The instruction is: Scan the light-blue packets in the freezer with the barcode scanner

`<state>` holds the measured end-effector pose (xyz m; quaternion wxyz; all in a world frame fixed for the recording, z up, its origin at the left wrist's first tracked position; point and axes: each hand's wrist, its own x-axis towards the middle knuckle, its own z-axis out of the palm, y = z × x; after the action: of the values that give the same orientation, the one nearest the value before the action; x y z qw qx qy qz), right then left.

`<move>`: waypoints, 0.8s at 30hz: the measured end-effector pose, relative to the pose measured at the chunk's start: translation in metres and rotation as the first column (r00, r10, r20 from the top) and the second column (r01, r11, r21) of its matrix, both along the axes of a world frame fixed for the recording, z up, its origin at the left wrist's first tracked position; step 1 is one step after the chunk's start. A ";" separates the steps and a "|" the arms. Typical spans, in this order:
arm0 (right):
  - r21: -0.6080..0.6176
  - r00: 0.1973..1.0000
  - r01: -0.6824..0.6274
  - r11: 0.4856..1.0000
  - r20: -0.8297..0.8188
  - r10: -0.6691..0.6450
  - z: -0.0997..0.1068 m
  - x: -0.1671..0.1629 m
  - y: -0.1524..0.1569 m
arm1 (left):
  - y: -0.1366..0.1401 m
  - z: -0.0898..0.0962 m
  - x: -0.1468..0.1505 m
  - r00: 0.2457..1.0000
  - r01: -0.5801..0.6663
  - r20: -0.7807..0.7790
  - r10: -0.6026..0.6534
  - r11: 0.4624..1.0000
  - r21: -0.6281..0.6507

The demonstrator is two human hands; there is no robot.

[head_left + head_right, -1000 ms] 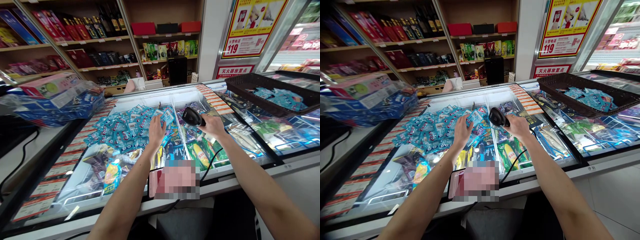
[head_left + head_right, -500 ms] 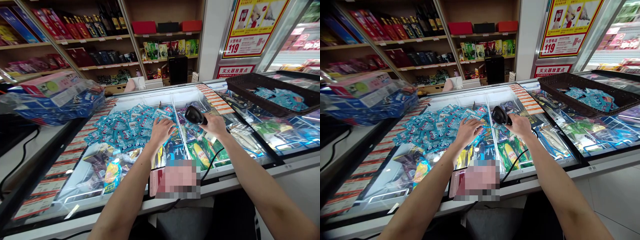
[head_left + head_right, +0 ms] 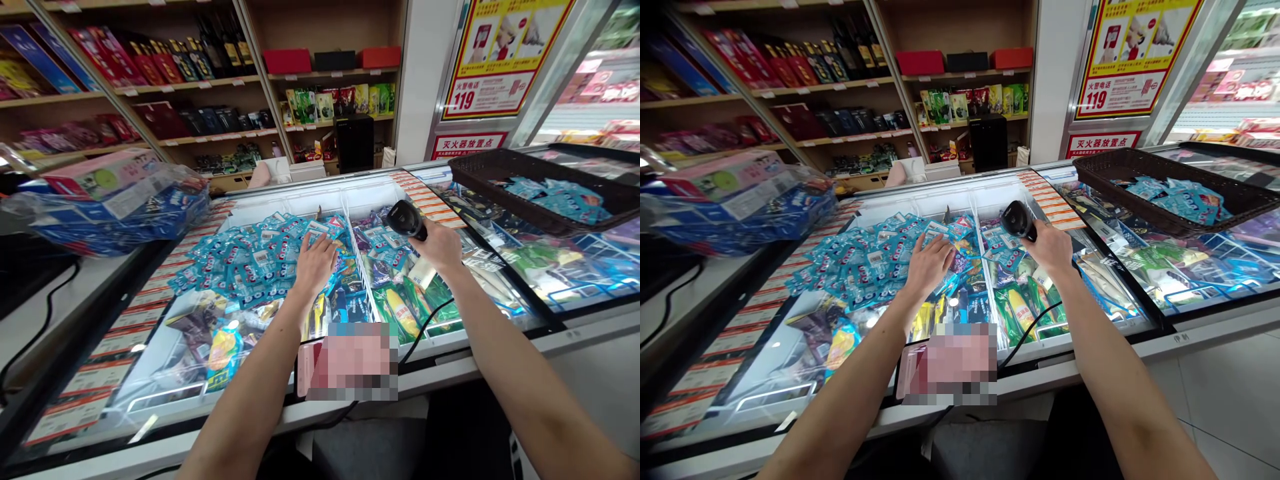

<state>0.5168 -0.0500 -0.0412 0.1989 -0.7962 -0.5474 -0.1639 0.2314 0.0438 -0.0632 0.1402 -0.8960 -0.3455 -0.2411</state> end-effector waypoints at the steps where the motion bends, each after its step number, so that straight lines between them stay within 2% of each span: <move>1: 0.009 1.000 0.004 1.000 -0.011 -0.004 0.001 0.000 0.000 | 0.000 0.000 0.001 1.000 0.021 -0.006 -0.021 1.000 -0.008; 5: 0.014 0.999 0.007 1.000 -0.034 -0.006 0.004 0.000 -0.001 | 0.001 0.002 0.006 0.999 0.054 -0.005 -0.054 0.998 -0.025; 10: 0.010 0.999 0.005 1.000 -0.047 -0.005 0.008 -0.003 -0.002 | 0.001 0.005 0.015 0.999 -0.002 0.032 0.004 0.999 -0.050; 14: 0.011 0.999 -0.010 1.000 -0.050 0.010 0.011 -0.004 -0.003 | 0.005 0.013 0.031 0.994 -0.068 0.078 0.079 0.989 -0.133; 16: 0.013 0.999 -0.026 1.000 -0.046 0.026 0.012 -0.004 -0.003 | 0.008 0.019 0.042 0.987 -0.118 0.080 0.138 0.969 -0.218; 20: 0.007 0.998 -0.036 0.999 -0.052 0.036 0.012 -0.005 -0.003 | 0.015 0.027 0.069 0.976 -0.161 0.048 0.212 0.851 -0.499; 24: -0.001 0.998 -0.047 0.999 -0.052 0.047 0.013 -0.005 -0.003 | 0.018 0.024 0.092 0.947 -0.208 0.040 0.320 0.702 -0.682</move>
<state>0.5115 -0.0530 -0.0286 0.2162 -0.7873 -0.5609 -0.1376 0.3235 0.0615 -0.0395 -0.1848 -0.8054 -0.5435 -0.1473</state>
